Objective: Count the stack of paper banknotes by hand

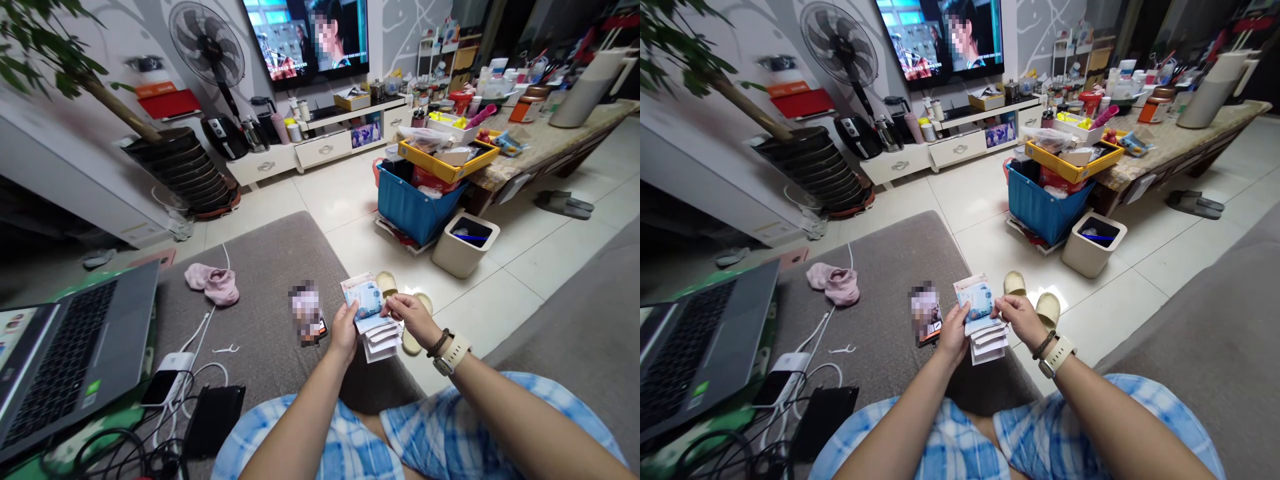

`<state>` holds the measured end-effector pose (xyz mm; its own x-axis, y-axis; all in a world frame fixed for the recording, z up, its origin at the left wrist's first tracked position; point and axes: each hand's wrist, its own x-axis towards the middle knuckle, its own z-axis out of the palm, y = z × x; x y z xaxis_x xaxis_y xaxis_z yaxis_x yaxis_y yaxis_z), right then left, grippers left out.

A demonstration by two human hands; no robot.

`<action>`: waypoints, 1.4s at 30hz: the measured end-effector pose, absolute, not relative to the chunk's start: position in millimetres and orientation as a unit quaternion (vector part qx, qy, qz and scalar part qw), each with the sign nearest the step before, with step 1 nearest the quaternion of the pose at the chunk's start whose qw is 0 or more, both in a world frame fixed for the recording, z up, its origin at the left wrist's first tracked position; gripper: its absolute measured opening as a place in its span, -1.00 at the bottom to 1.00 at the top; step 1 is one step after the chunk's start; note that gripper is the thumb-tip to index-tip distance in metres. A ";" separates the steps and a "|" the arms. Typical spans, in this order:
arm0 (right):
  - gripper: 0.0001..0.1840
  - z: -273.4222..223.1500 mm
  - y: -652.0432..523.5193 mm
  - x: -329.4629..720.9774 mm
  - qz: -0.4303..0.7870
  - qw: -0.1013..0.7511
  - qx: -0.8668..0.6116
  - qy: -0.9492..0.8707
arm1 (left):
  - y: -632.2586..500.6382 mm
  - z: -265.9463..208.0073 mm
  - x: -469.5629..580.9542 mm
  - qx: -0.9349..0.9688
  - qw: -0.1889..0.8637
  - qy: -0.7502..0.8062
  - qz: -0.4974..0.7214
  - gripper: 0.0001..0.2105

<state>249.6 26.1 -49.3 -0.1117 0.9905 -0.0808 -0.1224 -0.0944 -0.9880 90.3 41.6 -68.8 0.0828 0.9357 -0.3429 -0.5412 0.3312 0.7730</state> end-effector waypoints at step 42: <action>-0.64 -54.1 28.9 247.8 0.574 0.482 -0.491 -0.445 | 43.7 -74.4 89.4 0.222 0.683 0.427 0.549 -0.73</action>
<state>247.8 28.9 -54.1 -0.0542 0.9893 -0.1351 -0.1163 -0.1406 -0.9832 89.4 43.7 -74.4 0.0310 0.9401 -0.3396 -0.5605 0.2977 0.7728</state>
